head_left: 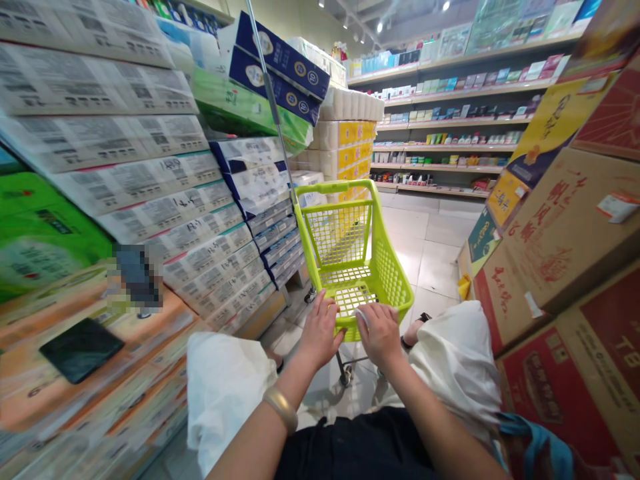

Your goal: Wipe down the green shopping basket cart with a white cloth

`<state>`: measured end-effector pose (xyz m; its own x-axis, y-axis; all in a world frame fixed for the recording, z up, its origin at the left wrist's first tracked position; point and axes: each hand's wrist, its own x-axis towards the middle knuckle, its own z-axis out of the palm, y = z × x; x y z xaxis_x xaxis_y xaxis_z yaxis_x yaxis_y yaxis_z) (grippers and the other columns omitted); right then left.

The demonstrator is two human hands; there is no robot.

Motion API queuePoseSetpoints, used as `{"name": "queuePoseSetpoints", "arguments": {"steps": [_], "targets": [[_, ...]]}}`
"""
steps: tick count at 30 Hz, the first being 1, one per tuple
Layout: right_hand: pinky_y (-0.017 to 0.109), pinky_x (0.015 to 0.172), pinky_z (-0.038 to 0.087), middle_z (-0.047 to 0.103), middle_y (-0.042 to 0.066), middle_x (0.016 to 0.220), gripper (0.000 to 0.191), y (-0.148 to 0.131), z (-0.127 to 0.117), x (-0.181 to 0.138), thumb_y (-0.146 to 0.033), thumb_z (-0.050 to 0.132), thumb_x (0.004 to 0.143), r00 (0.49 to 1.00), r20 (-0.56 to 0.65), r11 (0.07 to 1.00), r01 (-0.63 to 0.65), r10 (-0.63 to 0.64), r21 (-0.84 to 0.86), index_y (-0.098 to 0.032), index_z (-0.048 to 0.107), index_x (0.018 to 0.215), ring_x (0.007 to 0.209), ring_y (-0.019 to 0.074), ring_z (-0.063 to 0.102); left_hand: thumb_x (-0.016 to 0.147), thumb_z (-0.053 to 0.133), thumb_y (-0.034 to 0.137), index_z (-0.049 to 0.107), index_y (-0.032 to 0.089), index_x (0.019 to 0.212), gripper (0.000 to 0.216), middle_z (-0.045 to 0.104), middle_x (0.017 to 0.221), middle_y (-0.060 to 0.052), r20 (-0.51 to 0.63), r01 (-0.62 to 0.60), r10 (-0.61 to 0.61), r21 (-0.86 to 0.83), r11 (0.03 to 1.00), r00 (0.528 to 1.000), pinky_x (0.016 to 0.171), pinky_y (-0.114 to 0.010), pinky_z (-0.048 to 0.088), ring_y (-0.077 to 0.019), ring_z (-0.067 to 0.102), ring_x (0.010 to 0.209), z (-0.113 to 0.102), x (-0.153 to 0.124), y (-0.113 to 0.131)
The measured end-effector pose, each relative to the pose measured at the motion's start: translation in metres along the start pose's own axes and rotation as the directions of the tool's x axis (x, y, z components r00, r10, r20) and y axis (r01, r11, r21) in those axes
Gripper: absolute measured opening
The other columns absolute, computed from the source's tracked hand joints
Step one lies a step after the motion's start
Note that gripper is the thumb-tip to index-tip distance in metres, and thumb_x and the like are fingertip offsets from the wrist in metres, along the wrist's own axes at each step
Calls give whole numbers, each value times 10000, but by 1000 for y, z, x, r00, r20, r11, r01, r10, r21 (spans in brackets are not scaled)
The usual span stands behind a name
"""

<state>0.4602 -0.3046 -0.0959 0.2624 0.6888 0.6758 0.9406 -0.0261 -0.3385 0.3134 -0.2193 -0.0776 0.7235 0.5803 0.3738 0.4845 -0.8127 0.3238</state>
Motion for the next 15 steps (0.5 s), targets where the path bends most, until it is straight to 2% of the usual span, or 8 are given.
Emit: {"name": "queuePoseSetpoints", "arguments": {"steps": [4, 7, 12, 15], "targets": [[349, 901, 309, 652, 50, 911, 187, 23, -6, -2, -270, 443, 953, 995, -71, 996, -77, 73, -48, -209, 620, 953, 925, 203, 536, 758, 635, 162, 483, 216, 1040, 326, 508, 1214, -108, -11, 5, -6, -10, 1000, 1000, 1109, -531, 372, -297, 206, 1442, 2, 1, 2], [367, 905, 303, 643, 51, 886, 187, 11, 0, -1, -265, 443, 945, 989, -92, 991, -124, 118, -60, -210, 621, 930, 910, 211, 529, 750, 628, 153, 479, 217, 1034, 327, 499, 1217, -106, -24, 5, -5, -5, 1000, 1000, 1114, -532, 368, -302, 205, 1441, 5, 1, 2], [337, 864, 310, 628, 37, 861, 175, -23, 9, 0, -255, 454, 943, 1000, 3, 999, -31, 31, 5, -219, 621, 908, 876, 191, 523, 770, 614, 172, 482, 213, 1022, 288, 506, 1207, -108, -36, -15, 15, -3, 1000, 999, 1111, -534, 375, -306, 220, 1435, 4, 0, -2], [325, 849, 313, 629, 30, 849, 182, -17, 4, 0, -259, 448, 950, 1000, 25, 1000, 14, -14, 9, -224, 622, 911, 855, 179, 527, 775, 612, 177, 490, 221, 994, 255, 510, 1213, -102, -38, -34, 34, -1, 999, 999, 1114, -536, 370, -301, 213, 1438, 1, -1, -3]]}}
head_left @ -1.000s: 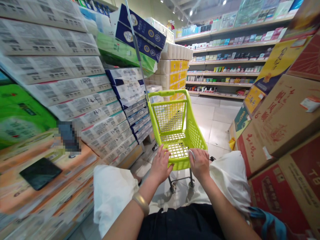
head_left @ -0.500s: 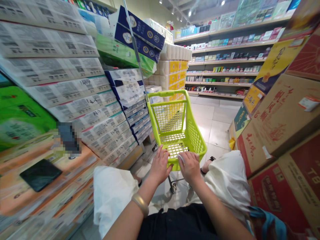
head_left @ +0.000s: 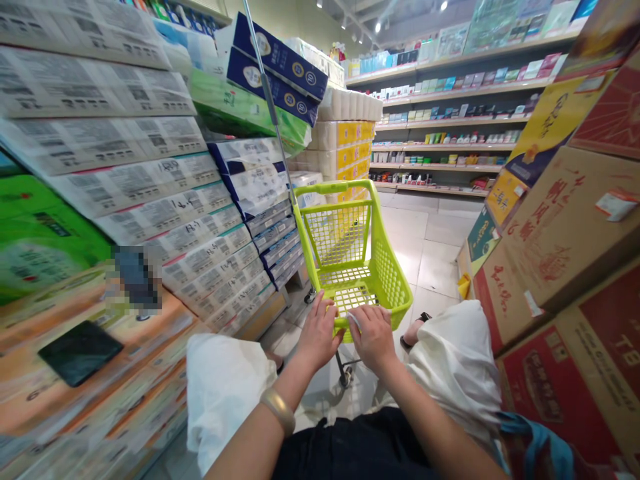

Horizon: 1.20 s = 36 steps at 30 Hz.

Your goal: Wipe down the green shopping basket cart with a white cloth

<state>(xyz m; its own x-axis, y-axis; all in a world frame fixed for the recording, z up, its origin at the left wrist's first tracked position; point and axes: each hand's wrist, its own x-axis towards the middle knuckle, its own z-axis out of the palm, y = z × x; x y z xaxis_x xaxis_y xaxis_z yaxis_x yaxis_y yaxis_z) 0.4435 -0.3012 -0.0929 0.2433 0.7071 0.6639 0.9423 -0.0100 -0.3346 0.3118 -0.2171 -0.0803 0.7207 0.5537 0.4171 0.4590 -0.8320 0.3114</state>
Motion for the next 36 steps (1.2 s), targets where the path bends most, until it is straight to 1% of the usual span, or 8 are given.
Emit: {"name": "queuePoseSetpoints", "arguments": {"steps": [7, 10, 16, 20, 26, 29, 33, 36], "targets": [[360, 914, 303, 651, 47, 910, 188, 39, -11, -1, -272, 443, 952, 986, -109, 989, -133, 125, -69, -211, 621, 942, 919, 205, 528, 754, 631, 161, 486, 210, 962, 259, 504, 1200, -106, 14, 22, -23, 9, 1000, 1000, 1099, -527, 390, -319, 228, 1426, 2, 1, 4], [366, 900, 302, 641, 48, 879, 190, 21, -4, 1, -267, 442, 949, 983, -105, 986, -156, 149, -57, -208, 621, 922, 890, 206, 522, 756, 618, 160, 486, 214, 967, 255, 501, 1199, -107, -1, 27, -27, 4, 1000, 1000, 1092, -540, 391, -320, 220, 1429, 4, 2, 4], [321, 865, 311, 635, 30, 886, 159, -24, 9, 2, -250, 475, 930, 1000, 17, 998, 17, -18, 57, -228, 631, 944, 882, 176, 526, 740, 553, 96, 474, 203, 1053, 340, 496, 1219, -122, 17, 5, -5, 15, 1000, 1000, 1104, -555, 375, -317, 217, 1432, 4, 0, -1], [317, 855, 314, 642, 32, 876, 191, 1, -2, 0, -268, 443, 952, 1000, 16, 999, 21, -22, 25, -225, 629, 937, 865, 176, 530, 769, 594, 177, 482, 210, 1006, 265, 492, 1227, -116, 29, 0, 0, 18, 1000, 1000, 1093, -553, 390, -329, 220, 1428, 1, -1, 0], [345, 884, 305, 658, 50, 894, 216, 43, -14, 2, -281, 428, 955, 987, -99, 990, -131, 125, -59, -208, 631, 954, 887, 197, 545, 752, 624, 168, 486, 208, 936, 234, 497, 1194, -100, 10, 32, -32, 13, 999, 999, 1096, -533, 393, -336, 246, 1415, 3, 1, 4], [351, 867, 294, 653, 46, 859, 202, 27, -6, 4, -272, 437, 946, 985, -104, 987, -148, 141, -64, -209, 628, 932, 856, 200, 533, 748, 618, 162, 484, 207, 935, 234, 490, 1189, -102, -3, 34, -34, 11, 999, 999, 1095, -529, 397, -337, 245, 1413, 5, 2, 5], [331, 830, 290, 634, 27, 819, 171, -7, 5, 5, -257, 458, 935, 999, -3, 999, -39, 39, -3, -223, 620, 892, 829, 187, 518, 784, 594, 209, 483, 206, 962, 210, 488, 1181, -112, -14, 0, 0, 9, 1000, 1000, 1092, -544, 393, -338, 238, 1418, 5, 1, 1], [314, 813, 297, 626, 23, 803, 191, -8, 2, 5, -267, 449, 944, 999, 33, 1000, 13, -14, 11, -222, 618, 867, 805, 174, 520, 790, 592, 215, 480, 209, 976, 218, 491, 1191, -113, -3, -21, 21, 9, 1000, 1000, 1095, -556, 385, -338, 225, 1424, 2, 0, -1]]}}
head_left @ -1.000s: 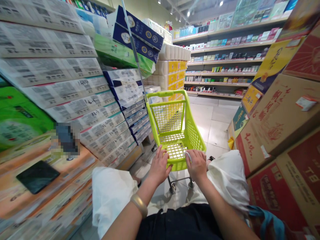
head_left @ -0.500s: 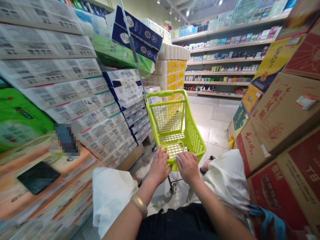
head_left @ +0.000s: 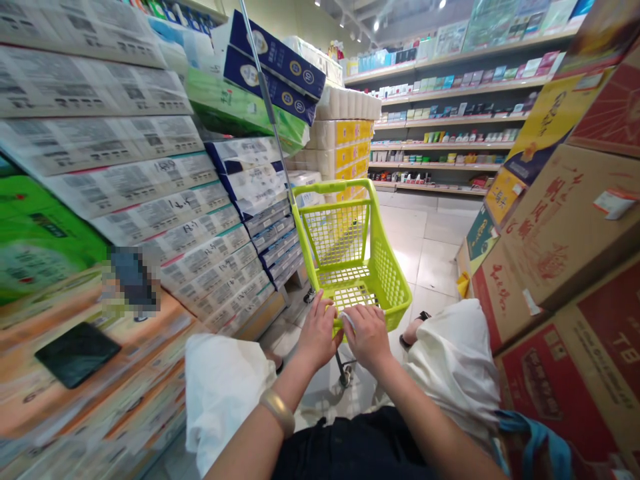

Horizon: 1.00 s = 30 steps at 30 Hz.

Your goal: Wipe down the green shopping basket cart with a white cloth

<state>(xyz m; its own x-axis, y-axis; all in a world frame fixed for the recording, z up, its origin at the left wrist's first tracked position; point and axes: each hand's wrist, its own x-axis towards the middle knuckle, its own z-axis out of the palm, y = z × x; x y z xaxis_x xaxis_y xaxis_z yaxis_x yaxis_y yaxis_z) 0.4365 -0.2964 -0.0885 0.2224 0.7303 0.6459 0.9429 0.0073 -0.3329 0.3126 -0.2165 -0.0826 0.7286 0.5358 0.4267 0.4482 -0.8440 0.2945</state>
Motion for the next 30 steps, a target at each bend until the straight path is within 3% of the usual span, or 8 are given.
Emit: {"name": "queuePoseSetpoints", "arguments": {"steps": [7, 11, 16, 20, 25, 30], "targets": [[319, 848, 298, 655, 38, 847, 217, 48, -19, -1, -279, 423, 961, 991, -81, 991, -113, 107, -66, -204, 624, 925, 841, 185, 547, 749, 629, 163, 477, 219, 935, 247, 494, 1199, -97, 10, 39, -39, 5, 999, 999, 1083, -533, 409, -330, 235, 1421, 0, 0, 3], [334, 846, 288, 653, 38, 832, 200, 32, -10, 1, -271, 445, 946, 982, -106, 983, -165, 156, -78, -205, 628, 903, 838, 195, 535, 740, 628, 150, 482, 211, 937, 253, 498, 1182, -104, -15, 34, -34, 12, 999, 999, 1085, -543, 408, -343, 251, 1411, 2, 0, 4], [315, 832, 288, 634, 24, 815, 162, 2, -1, -1, -246, 470, 929, 999, -29, 999, -39, 39, -10, -218, 626, 894, 812, 174, 522, 768, 616, 177, 484, 199, 949, 225, 501, 1189, -120, -20, 11, -11, 17, 1000, 1000, 1096, -538, 400, -343, 256, 1410, 1, -2, -1], [310, 839, 293, 638, 25, 821, 188, 21, -10, -4, -261, 446, 949, 999, -32, 1000, -25, 24, -9, -216, 625, 907, 816, 171, 528, 754, 629, 171, 479, 204, 930, 234, 504, 1202, -113, -3, 4, -4, 18, 1000, 1000, 1105, -542, 387, -346, 240, 1416, -2, -4, -3], [329, 871, 289, 657, 35, 862, 203, 52, -19, -3, -279, 434, 961, 984, -113, 988, -144, 138, -51, -206, 620, 923, 866, 185, 547, 745, 634, 166, 484, 211, 925, 238, 509, 1196, -107, -17, 11, -11, 5, 1000, 1000, 1098, -539, 392, -340, 250, 1414, 0, -3, -1], [338, 841, 278, 637, 32, 817, 198, 18, -4, -1, -270, 442, 949, 987, -88, 990, -140, 136, -33, -212, 621, 884, 830, 190, 520, 742, 624, 164, 501, 215, 947, 244, 507, 1194, -107, -49, 9, -10, -16, 1000, 999, 1089, -550, 394, -335, 248, 1415, 4, -3, -2]]}}
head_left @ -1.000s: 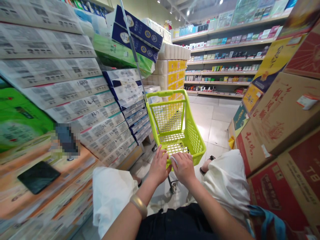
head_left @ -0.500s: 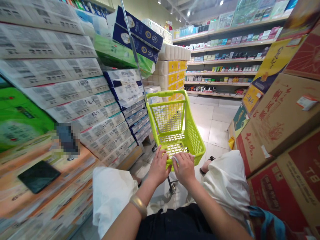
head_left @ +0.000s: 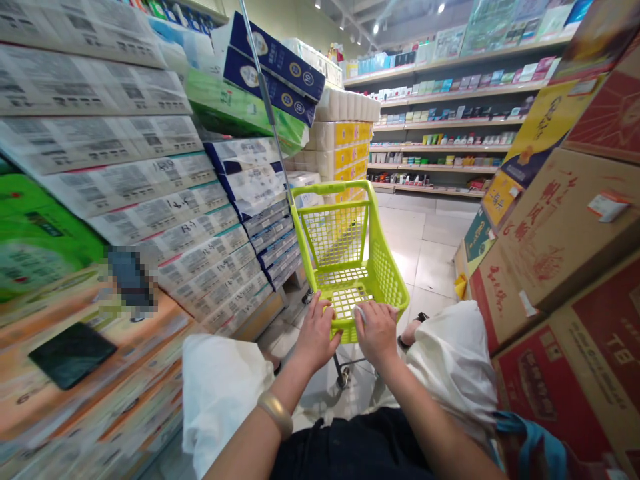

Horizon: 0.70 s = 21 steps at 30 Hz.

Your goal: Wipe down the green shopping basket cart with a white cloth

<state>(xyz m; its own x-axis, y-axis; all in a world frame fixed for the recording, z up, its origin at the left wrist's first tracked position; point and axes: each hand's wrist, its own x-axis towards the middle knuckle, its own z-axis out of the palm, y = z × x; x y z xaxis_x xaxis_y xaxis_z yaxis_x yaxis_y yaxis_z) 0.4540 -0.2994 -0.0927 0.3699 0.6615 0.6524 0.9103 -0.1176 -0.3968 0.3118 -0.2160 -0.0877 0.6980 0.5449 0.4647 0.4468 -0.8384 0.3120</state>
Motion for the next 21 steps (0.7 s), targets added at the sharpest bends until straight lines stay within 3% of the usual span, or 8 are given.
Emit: {"name": "queuePoseSetpoints", "arguments": {"steps": [3, 5, 8, 13, 16, 21], "targets": [[324, 837, 282, 630, 26, 823, 171, -24, 6, -5, -257, 461, 936, 994, 66, 994, 87, -91, 67, -222, 618, 876, 830, 182, 511, 773, 606, 204, 501, 207, 984, 236, 507, 1202, -122, 4, -14, 14, -4, 1000, 1000, 1088, -553, 390, -335, 245, 1417, -1, -1, -2], [315, 837, 286, 632, 24, 831, 171, -25, 5, -7, -259, 459, 939, 988, 81, 989, 124, -131, 85, -225, 618, 886, 827, 175, 514, 782, 604, 215, 498, 208, 989, 233, 510, 1202, -122, 11, -20, 20, -2, 1000, 1000, 1096, -550, 383, -329, 237, 1422, -3, -2, -3], [313, 835, 291, 634, 25, 824, 189, -6, -4, -5, -268, 441, 953, 990, 62, 990, 127, -130, 57, -221, 619, 909, 823, 174, 523, 758, 627, 186, 494, 218, 944, 231, 512, 1205, -106, 24, -15, 14, 6, 1000, 1000, 1110, -546, 371, -321, 233, 1426, -5, -3, -2], [324, 848, 293, 654, 37, 863, 202, 24, -13, 1, -267, 431, 958, 1000, -13, 1000, 14, -15, -12, -207, 622, 927, 855, 185, 541, 745, 634, 168, 487, 220, 916, 231, 508, 1201, -100, 27, 4, -4, 3, 1000, 1000, 1102, -540, 385, -325, 236, 1423, -6, -1, 1], [333, 847, 282, 644, 31, 825, 197, 8, -7, 0, -267, 441, 950, 1000, -9, 999, -22, 22, -23, -211, 621, 894, 832, 189, 530, 753, 617, 161, 484, 213, 929, 226, 499, 1197, -106, 32, 15, -15, 4, 1000, 999, 1108, -543, 376, -333, 220, 1426, -5, -1, 2], [316, 843, 286, 637, 22, 841, 137, -33, 4, -8, -240, 490, 920, 991, 87, 993, 94, -100, 66, -225, 625, 915, 844, 176, 526, 785, 572, 176, 481, 207, 1008, 243, 490, 1219, -127, 43, 3, -3, -7, 1000, 999, 1096, -563, 379, -332, 213, 1430, -5, -3, -1]]}}
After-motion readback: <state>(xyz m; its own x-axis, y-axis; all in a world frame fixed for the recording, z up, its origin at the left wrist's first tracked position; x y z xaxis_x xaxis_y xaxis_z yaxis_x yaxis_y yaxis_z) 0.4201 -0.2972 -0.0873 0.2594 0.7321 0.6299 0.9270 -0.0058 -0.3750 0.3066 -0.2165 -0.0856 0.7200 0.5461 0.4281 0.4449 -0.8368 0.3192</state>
